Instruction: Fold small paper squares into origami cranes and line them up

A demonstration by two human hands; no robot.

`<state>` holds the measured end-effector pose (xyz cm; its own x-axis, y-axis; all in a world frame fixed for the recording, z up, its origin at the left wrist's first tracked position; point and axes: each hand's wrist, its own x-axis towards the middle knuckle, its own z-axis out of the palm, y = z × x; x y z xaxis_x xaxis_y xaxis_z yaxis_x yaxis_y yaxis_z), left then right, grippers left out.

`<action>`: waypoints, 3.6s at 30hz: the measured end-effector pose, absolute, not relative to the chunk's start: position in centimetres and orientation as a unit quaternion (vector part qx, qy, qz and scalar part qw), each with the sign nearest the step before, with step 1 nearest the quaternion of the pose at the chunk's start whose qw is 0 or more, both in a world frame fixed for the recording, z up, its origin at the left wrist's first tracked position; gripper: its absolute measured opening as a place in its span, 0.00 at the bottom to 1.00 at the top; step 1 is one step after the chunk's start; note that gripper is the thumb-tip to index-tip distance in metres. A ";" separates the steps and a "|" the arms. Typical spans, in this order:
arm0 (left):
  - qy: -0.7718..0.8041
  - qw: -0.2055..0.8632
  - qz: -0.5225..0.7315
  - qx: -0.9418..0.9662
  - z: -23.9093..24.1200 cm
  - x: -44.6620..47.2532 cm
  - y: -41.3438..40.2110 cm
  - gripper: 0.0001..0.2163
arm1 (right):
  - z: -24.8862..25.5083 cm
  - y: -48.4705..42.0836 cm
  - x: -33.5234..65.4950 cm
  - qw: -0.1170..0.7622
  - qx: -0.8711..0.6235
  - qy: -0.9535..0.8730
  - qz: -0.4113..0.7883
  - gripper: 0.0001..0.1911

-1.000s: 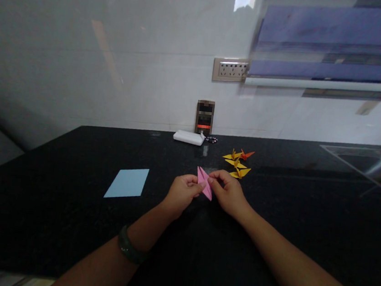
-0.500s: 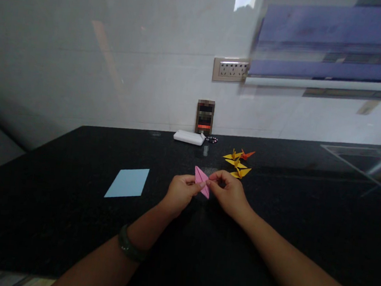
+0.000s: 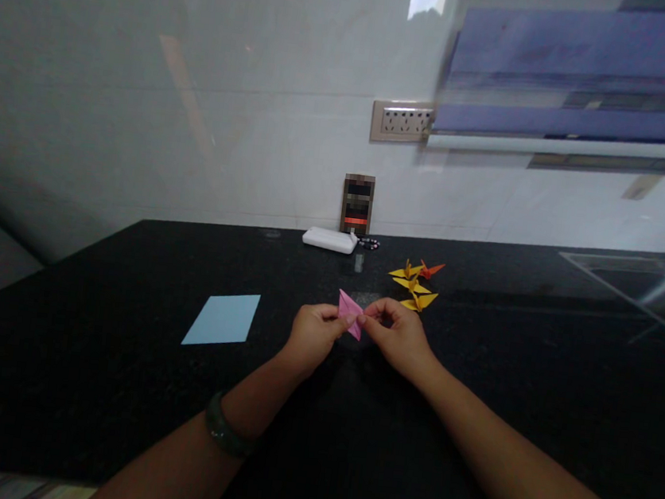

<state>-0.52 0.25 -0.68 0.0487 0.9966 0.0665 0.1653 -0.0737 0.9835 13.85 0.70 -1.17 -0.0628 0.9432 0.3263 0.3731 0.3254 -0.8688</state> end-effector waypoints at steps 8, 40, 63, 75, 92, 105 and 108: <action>0.518 0.429 0.458 0.581 -0.3 -0.3 0.1 0.11 | -1.1 0.7 13.8 0.458 -0.500 -0.648 0.348 0.06; 0.465 0.494 0.494 0.543 -0.6 -0.2 -0.1 0.10 | -0.7 0.2 13.2 0.495 -0.421 -0.542 0.533 0.13; 0.461 0.488 0.516 0.532 -0.4 -0.2 -0.2 0.09 | -0.8 -0.4 13.3 0.428 -0.458 -0.736 0.256 0.10; 0.393 0.581 0.539 0.465 -0.4 -0.2 -0.3 0.08 | -0.5 -0.6 13.1 0.457 -0.416 -0.706 0.346 0.10; 0.422 0.536 0.498 0.535 -0.7 -0.4 0.2 0.10 | -0.3 -0.2 13.2 0.483 -0.405 -0.582 0.513 0.09; 0.397 0.595 0.494 0.493 -0.7 -0.2 0.0 0.10 | -0.7 -0.2 12.9 0.501 -0.449 -0.550 0.494 0.10; 0.422 0.589 0.498 0.476 -0.6 -0.2 0.0 0.11 | -0.8 -0.3 12.9 0.493 -0.478 -0.598 0.413 0.10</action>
<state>-0.15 0.00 -0.63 0.1487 0.9886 -0.0232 -0.1846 0.0508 0.9815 12.94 -0.29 -0.84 -0.0567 0.9791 0.1951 0.1648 0.2019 -0.9654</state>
